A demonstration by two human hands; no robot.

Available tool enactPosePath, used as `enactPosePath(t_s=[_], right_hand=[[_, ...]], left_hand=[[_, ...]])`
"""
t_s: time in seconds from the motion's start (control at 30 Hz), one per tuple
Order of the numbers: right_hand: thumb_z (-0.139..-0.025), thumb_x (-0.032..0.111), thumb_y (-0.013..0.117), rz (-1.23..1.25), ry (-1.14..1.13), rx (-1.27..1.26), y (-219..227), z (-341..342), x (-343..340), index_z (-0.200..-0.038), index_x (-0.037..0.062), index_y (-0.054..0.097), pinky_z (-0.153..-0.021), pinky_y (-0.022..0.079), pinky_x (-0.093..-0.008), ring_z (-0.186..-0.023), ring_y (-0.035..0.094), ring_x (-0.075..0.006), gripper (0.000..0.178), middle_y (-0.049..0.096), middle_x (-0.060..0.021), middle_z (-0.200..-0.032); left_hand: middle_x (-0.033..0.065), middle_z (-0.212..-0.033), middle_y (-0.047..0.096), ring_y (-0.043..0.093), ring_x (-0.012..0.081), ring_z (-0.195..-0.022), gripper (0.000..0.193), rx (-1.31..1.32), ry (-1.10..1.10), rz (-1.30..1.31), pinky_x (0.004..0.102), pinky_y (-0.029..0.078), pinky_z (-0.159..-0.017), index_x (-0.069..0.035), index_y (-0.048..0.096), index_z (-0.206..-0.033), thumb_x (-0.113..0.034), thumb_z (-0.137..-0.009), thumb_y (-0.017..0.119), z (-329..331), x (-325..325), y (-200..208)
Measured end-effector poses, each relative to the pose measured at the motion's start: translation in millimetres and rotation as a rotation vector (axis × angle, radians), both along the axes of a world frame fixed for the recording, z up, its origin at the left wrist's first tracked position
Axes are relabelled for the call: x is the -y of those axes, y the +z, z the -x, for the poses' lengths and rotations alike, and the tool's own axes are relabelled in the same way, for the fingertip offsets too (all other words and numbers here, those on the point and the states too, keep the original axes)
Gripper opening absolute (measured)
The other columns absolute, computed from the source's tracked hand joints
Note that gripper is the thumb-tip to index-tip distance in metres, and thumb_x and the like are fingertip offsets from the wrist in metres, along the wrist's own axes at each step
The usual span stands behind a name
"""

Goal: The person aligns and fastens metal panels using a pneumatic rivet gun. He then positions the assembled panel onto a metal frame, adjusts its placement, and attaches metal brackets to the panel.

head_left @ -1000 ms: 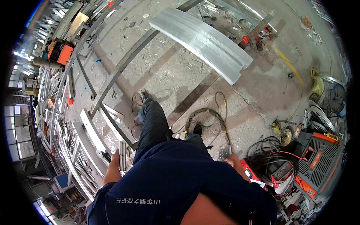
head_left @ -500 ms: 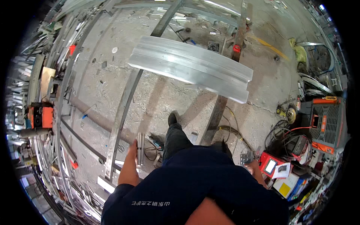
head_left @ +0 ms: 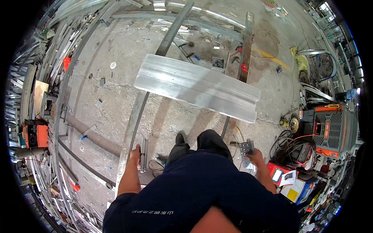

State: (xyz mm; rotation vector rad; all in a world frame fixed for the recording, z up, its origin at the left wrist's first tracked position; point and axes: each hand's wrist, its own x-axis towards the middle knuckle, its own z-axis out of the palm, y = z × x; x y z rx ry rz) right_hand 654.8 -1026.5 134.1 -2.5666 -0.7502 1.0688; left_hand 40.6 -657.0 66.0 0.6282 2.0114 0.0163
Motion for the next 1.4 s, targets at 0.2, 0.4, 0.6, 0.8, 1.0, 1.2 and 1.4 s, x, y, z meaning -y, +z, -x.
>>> enactPosePath(t_s=[0.2, 0.4, 0.6, 0.8, 1.0, 1.2, 1.4], right_hand=[[-0.07, 0.022, 0.084, -0.001, 0.152, 0.142, -31.0, -1.4, -47.1, -0.094, 0.002, 0.07, -0.075, 0.053, -0.0422, -0.082, 0.07, -0.0335, 0.034, 0.072, -0.0173, -0.088], [-0.068, 0.035, 0.082, 0.23, 0.258, 0.055, -87.5, -25.8, -159.8, -0.093, 0.0015, 0.068, -0.078, 0.053, -0.0478, -0.089, 0.068, -0.0408, 0.044, 0.07, -0.0233, -0.089], [-0.071, 0.033, 0.077, 0.037, 0.327, 0.116, -127.1, -30.4, -298.7, -0.09, 0.0009, 0.065, -0.081, 0.052, -0.0497, -0.09, 0.066, -0.0439, 0.039, 0.068, -0.0253, -0.091], [-0.073, 0.031, 0.076, -0.076, 0.306, 0.128, -152.9, -6.9, -461.6, -0.094, 0.0011, 0.064, -0.081, 0.052, -0.0507, -0.09, 0.066, -0.0436, 0.038, 0.068, -0.0244, -0.089], [-0.08, 0.024, 0.07, 0.048, 0.317, 0.112, -179.9, 15.5, -550.8, -0.1, 0.002, 0.064, -0.084, 0.051, -0.05, -0.096, 0.063, -0.0419, 0.031, 0.065, -0.0214, -0.098], [-0.076, 0.021, 0.077, 0.082, 0.218, 0.209, -169.0, 25.1, -565.7, -0.111, 0.0034, 0.065, -0.088, 0.05, -0.0473, -0.104, 0.06, -0.0383, 0.041, 0.062, -0.0191, -0.112], [-0.081, 0.033, 0.077, -0.139, 0.301, 0.365, -169.0, 49.6, -639.1, -0.137, -0.0002, 0.049, -0.109, 0.038, -0.0482, -0.131, 0.044, -0.041, 0.071, 0.048, -0.0245, -0.14]], left_hand=[[0.02, -0.11, 0.069, 0.066, 0.0318, -0.097, 0.078, -0.084, -0.111, 0.069, 0.0466, 0.051, -0.084, 0.006, 0.064, -0.122, -0.065, -0.093, 0.052, 9.0, -6.4, -25.9], [0.0259, -0.106, 0.07, 0.068, 0.035, -0.099, 0.077, -0.218, -0.21, -0.033, 0.0455, 0.05, -0.085, 0.006, 0.069, -0.111, -0.066, -0.094, 0.048, -8.2, -75.8, -1.7], [0.0257, -0.099, 0.07, 0.067, 0.0399, -0.099, 0.074, -0.218, -0.653, -0.145, 0.0473, 0.049, -0.089, 0.003, 0.073, -0.098, -0.066, -0.095, 0.044, -124.4, -190.8, 22.9], [0.0275, -0.105, 0.068, 0.064, 0.0427, -0.105, 0.071, -0.207, -0.955, -0.298, 0.0516, 0.048, -0.09, 0.0, 0.069, -0.104, -0.064, -0.097, 0.039, -232.9, -321.5, -49.8], [0.0207, -0.096, 0.069, 0.064, 0.0418, -0.095, 0.051, -0.06, -1.069, -0.465, 0.0478, 0.05, -0.082, -0.007, 0.065, -0.097, -0.053, -0.1, 0.044, -323.0, -406.0, -125.0], [0.0201, -0.094, 0.068, 0.065, 0.0401, -0.093, 0.035, 0.154, -1.289, -0.58, 0.0487, 0.051, -0.079, -0.003, 0.066, -0.098, -0.037, -0.094, 0.06, -347.3, -430.7, -133.4], [0.0192, -0.125, 0.056, 0.049, 0.0385, -0.123, 0.041, 0.222, -1.427, -0.799, 0.0483, 0.041, -0.102, 0.001, 0.06, -0.116, -0.027, -0.087, 0.069, -326.9, -444.3, -127.8]])
